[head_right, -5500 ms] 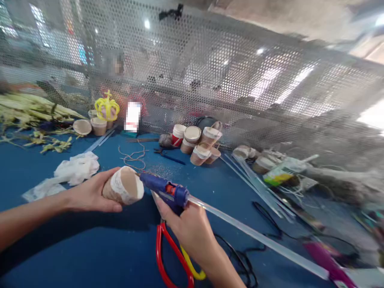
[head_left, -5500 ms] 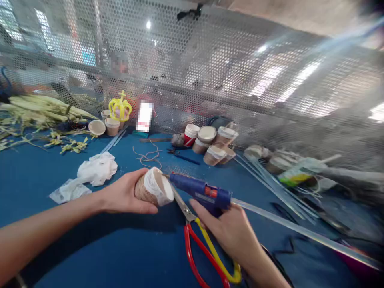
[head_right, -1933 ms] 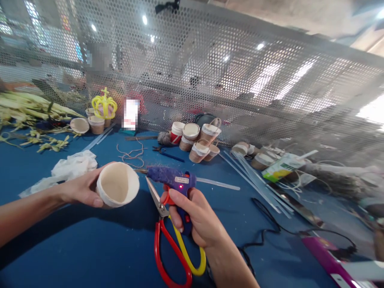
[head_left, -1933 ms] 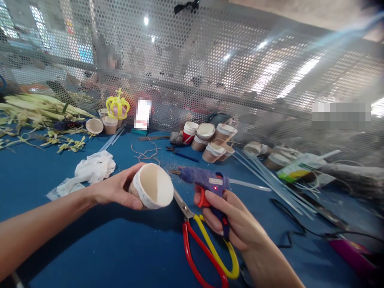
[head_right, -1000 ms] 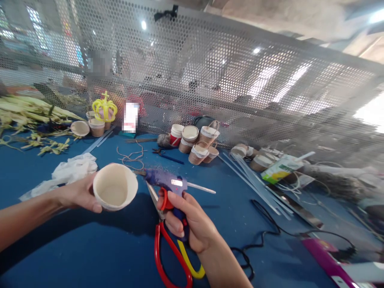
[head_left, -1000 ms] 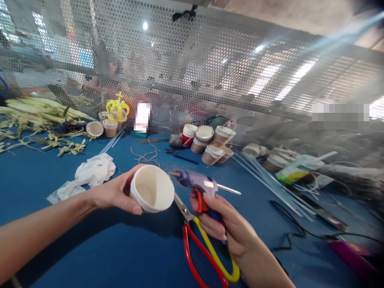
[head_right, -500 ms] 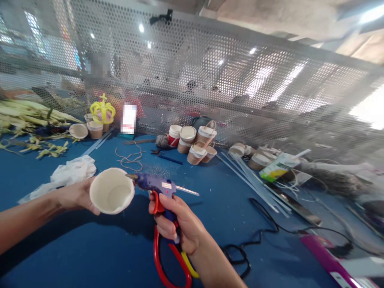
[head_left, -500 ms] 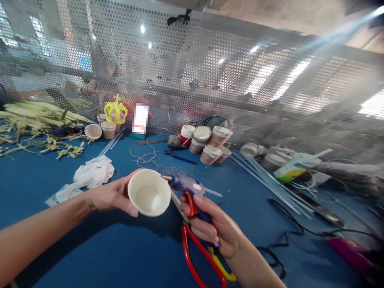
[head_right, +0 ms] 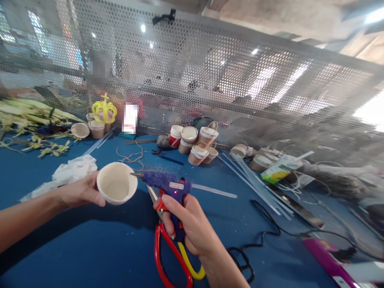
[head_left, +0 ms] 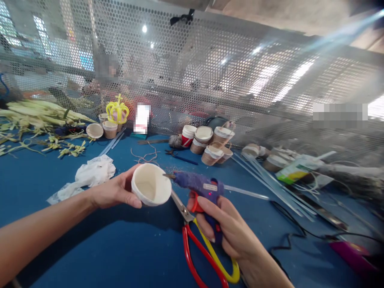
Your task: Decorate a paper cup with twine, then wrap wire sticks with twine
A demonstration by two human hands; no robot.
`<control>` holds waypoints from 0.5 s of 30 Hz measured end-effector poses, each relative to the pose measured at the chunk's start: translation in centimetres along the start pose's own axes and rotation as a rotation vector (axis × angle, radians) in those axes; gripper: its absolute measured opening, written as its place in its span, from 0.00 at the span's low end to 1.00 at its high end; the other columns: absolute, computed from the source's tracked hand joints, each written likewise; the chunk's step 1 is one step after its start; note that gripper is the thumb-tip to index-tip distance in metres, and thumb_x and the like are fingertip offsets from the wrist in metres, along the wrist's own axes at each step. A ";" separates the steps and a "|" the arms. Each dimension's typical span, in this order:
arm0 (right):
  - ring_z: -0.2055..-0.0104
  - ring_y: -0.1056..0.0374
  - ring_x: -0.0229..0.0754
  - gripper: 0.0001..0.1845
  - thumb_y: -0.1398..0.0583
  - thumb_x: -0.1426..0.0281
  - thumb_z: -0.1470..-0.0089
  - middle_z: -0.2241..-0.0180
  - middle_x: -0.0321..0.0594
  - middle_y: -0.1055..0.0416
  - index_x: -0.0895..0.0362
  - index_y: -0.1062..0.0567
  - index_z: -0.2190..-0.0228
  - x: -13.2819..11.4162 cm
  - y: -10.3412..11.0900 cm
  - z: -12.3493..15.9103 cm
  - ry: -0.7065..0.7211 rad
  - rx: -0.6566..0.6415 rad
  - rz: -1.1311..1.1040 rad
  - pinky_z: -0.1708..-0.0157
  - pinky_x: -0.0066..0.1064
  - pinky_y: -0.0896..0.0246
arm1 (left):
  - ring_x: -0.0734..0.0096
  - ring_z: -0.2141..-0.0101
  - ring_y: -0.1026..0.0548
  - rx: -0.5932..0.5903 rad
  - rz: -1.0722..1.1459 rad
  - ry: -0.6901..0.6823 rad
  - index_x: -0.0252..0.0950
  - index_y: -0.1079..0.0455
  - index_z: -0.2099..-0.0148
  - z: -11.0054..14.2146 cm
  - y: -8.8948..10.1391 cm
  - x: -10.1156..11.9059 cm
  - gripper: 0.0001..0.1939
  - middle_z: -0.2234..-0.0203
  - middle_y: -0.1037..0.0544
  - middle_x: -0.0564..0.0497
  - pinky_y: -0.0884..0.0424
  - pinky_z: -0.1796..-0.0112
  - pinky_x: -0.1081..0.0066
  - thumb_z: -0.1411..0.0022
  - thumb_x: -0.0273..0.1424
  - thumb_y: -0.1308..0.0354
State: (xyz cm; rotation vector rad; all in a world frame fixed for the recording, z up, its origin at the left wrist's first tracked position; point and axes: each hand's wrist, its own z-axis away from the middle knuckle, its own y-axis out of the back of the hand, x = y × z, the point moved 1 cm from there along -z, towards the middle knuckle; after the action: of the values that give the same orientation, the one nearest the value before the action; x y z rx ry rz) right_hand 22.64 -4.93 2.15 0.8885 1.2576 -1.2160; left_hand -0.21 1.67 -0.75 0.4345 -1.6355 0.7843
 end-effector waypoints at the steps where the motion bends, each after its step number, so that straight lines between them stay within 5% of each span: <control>1: 0.90 0.52 0.28 0.15 0.42 0.62 0.52 0.93 0.31 0.42 0.63 0.28 0.77 -0.3 0.0 0.1 0.021 0.045 0.082 0.89 0.20 0.60 | 0.68 0.61 0.31 0.015 -0.003 0.001 0.45 0.43 0.48 0.0 0.1 0.0 0.38 0.58 0.30 0.52 0.36 0.63 0.74 0.63 0.28 0.33; 7: 0.86 0.46 0.30 0.27 0.45 0.58 0.51 0.91 0.37 0.40 0.61 0.36 0.93 -0.8 0.2 0.2 0.036 0.077 0.456 0.84 0.23 0.52 | 0.66 0.60 0.31 0.117 -0.094 -0.033 0.42 0.43 0.50 -0.2 0.1 0.0 0.35 0.57 0.31 0.48 0.34 0.64 0.72 0.62 0.27 0.34; 15: 0.90 0.52 0.27 0.16 0.43 0.60 0.52 0.93 0.29 0.43 0.63 0.29 0.75 -0.7 -0.1 0.4 0.003 0.121 0.159 0.87 0.21 0.59 | 0.62 0.58 0.31 0.187 -0.184 -0.030 0.38 0.46 0.46 -0.4 -0.1 0.3 0.39 0.53 0.32 0.44 0.33 0.61 0.68 0.61 0.27 0.35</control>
State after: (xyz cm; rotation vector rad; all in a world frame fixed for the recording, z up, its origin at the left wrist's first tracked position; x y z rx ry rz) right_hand 22.67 -5.24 2.93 1.0583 1.1028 -1.1727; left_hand 0.10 1.94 -0.39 0.7226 -1.5302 0.7973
